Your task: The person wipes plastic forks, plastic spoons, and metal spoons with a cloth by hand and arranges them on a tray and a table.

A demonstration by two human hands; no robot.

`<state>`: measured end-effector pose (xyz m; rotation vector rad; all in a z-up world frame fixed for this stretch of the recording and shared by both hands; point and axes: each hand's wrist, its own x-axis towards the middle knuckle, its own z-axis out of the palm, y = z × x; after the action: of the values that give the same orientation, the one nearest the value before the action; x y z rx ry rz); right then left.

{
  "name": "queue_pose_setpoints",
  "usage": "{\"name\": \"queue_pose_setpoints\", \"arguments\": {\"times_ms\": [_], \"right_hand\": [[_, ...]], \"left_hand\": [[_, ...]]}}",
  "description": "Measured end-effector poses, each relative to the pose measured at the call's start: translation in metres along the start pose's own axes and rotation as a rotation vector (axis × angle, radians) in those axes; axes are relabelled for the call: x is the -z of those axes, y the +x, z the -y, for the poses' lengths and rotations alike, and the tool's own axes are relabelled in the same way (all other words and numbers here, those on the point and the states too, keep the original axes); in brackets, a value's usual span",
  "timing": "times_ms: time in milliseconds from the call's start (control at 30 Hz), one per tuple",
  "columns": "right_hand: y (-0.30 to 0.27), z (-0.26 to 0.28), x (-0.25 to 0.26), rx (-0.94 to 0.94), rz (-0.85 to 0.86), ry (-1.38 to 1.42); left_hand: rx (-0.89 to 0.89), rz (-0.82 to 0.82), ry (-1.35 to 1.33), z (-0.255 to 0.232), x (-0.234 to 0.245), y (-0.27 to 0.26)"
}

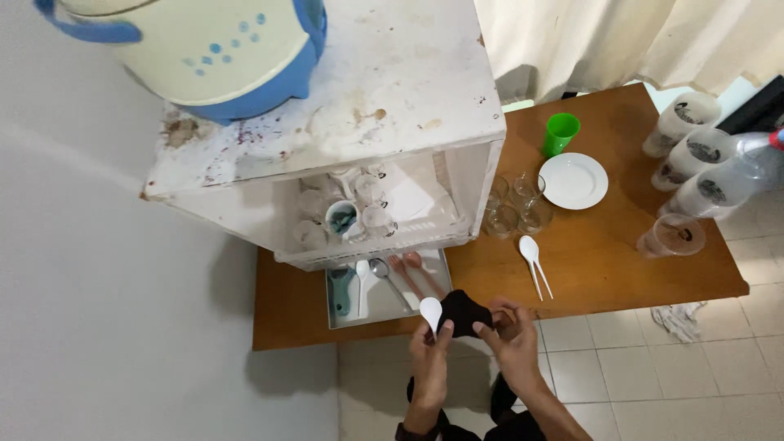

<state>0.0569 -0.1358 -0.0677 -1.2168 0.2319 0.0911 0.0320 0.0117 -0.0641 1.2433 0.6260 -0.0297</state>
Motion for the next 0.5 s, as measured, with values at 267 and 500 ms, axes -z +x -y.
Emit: {"name": "queue_pose_setpoints", "arguments": {"times_ms": [267, 500], "right_hand": [[-0.014, 0.005, -0.021, -0.444, 0.104, -0.116], [-0.009, 0.040, -0.045, -0.121, -0.123, -0.213]], "left_hand": [[-0.199, 0.030, 0.040, -0.017, 0.026, -0.004], [0.021, 0.079, 0.307, -0.016, 0.070, 0.015]]}}
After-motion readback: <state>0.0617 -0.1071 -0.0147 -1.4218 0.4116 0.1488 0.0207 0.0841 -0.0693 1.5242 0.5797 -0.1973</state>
